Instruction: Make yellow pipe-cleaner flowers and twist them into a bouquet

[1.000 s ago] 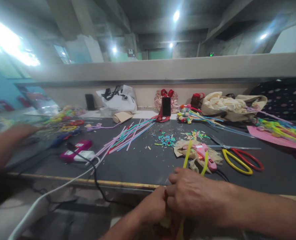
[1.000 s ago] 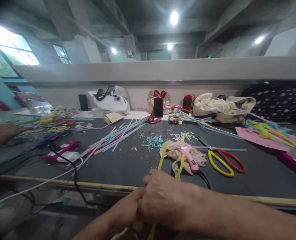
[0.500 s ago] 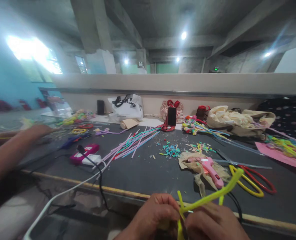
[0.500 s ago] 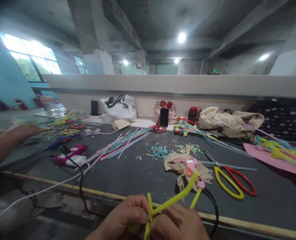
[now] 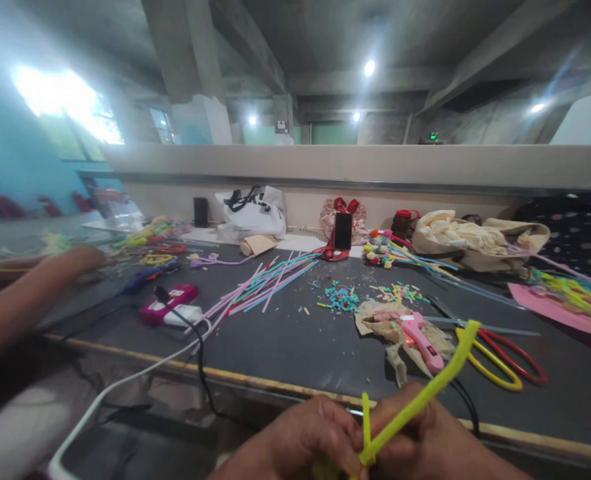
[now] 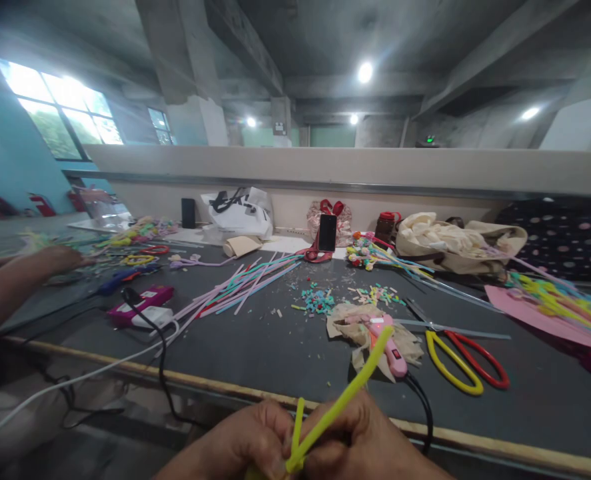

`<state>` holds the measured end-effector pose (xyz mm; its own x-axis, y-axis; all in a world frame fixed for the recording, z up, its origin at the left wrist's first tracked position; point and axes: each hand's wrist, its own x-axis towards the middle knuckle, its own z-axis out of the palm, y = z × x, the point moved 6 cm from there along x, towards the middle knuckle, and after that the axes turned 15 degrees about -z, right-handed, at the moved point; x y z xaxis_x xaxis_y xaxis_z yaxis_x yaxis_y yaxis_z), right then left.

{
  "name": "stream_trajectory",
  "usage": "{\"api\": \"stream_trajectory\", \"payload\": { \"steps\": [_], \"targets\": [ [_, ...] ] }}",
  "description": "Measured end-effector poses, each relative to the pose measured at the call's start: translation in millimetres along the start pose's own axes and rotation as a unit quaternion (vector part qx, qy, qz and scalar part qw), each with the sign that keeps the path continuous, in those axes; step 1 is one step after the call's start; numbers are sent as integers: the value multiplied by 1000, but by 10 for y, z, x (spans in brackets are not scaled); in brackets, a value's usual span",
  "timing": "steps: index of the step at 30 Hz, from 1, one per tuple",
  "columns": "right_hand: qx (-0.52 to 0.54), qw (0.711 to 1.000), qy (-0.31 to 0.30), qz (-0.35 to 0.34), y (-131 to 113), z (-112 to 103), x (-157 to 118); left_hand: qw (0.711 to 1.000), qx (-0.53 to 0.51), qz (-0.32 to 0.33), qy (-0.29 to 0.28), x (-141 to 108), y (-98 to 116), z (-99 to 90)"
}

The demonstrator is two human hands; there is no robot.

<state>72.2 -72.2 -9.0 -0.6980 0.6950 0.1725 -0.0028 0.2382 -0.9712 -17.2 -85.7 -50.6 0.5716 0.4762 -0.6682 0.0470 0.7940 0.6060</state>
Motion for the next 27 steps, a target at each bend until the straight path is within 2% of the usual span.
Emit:
{"api": "stream_trajectory", "payload": {
  "steps": [3,6,9,12,15,18,20,21,22,24,25,27],
  "targets": [
    [76,997,23,22,69,11,-22,1000,-2,-4,-8,54,-58,-16],
    [103,994,38,9,106,24,-41,999,2,-6,-33,121,-148,-43],
    [78,997,30,-2,131,36,-61,998,5,18,-65,169,-201,-50],
    [10,999,36,12,169,-8,-84,995,15,34,-91,158,-176,-17],
    [-19,998,59,20,210,-78,-94,995,41,54,-67,60,-42,-9],
    [-13,995,97,13,248,-150,-81,991,96,96,11,-109,144,-29],
    [-26,992,127,9,265,-197,-61,971,155,155,91,-246,278,-27],
    [-31,990,139,8,270,-211,-48,944,202,189,178,-324,345,-48],
    [-33,988,151,6,271,-219,-32,905,254,225,258,-407,408,-43],
    [-31,985,169,-1,266,-220,-1,823,337,261,376,-521,480,6],
    [-30,984,176,-6,261,-215,12,796,362,263,408,-541,492,31],
    [-36,981,190,-12,261,-209,25,781,379,246,431,-524,483,42]
  ]
}}
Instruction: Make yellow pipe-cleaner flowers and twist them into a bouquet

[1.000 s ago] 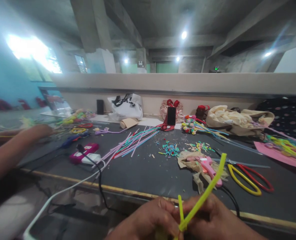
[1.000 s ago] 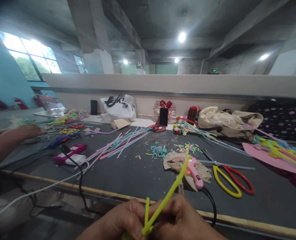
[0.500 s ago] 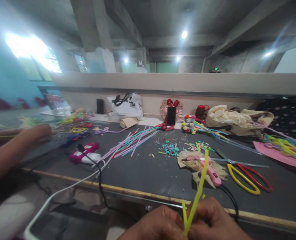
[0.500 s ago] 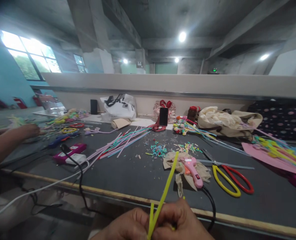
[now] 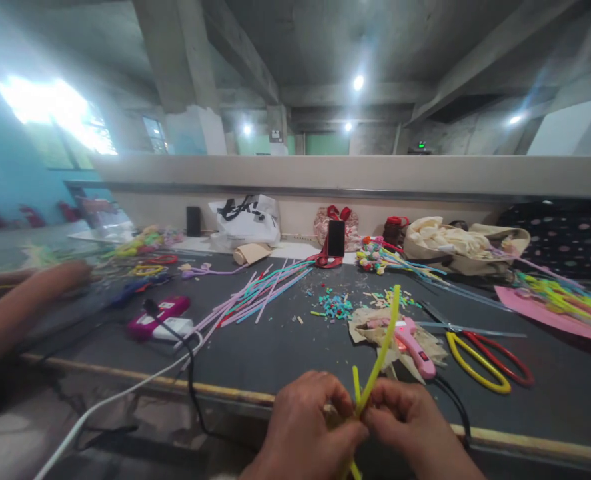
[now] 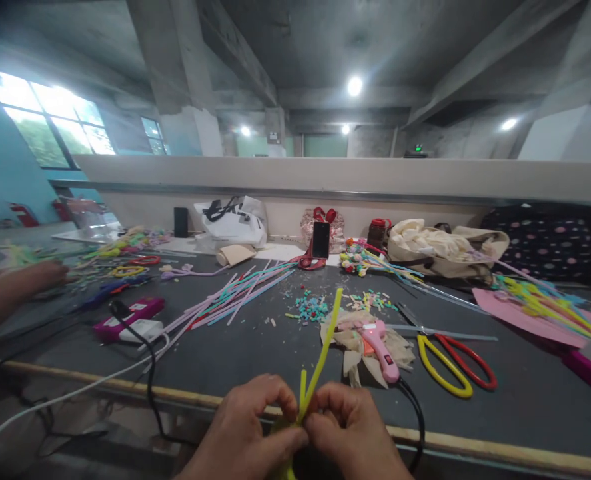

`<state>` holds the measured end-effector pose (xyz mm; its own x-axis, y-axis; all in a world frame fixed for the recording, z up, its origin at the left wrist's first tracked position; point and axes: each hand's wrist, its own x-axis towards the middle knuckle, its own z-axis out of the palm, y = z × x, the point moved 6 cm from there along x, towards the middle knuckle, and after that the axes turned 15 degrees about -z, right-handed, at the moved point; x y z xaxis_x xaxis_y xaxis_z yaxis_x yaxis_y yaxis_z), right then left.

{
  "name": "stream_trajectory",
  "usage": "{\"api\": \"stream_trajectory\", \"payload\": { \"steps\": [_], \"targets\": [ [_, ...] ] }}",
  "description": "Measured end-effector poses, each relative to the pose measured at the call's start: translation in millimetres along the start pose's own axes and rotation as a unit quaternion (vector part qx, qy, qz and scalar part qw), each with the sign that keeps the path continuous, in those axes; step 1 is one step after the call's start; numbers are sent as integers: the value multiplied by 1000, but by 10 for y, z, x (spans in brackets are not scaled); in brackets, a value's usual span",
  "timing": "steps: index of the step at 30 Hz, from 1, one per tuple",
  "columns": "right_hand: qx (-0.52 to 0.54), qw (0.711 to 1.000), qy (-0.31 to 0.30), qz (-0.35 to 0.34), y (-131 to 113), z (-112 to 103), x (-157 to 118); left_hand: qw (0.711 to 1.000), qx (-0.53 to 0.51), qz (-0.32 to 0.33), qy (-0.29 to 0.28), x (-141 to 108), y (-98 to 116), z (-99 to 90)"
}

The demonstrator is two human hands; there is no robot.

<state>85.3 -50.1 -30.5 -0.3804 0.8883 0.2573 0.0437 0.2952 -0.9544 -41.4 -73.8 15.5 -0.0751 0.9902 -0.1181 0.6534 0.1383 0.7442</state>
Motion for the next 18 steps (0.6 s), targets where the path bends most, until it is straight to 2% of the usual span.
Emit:
{"api": "stream_trajectory", "payload": {
  "steps": [7,9,12,15,18],
  "targets": [
    [-28,999,-1,-19,18,26,-28,999,13,31,-32,52,-72,38],
    [-32,999,-9,-28,15,30,-33,998,-7,19,-63,59,-94,51],
    [-22,999,-17,-20,43,28,-41,987,-84,-39,-129,80,-172,117],
    [-4,999,-30,-15,54,35,-41,960,-195,-90,-177,123,-287,213],
    [29,998,-44,-33,17,48,-26,904,-302,-126,-275,144,-387,376]
  ]
}}
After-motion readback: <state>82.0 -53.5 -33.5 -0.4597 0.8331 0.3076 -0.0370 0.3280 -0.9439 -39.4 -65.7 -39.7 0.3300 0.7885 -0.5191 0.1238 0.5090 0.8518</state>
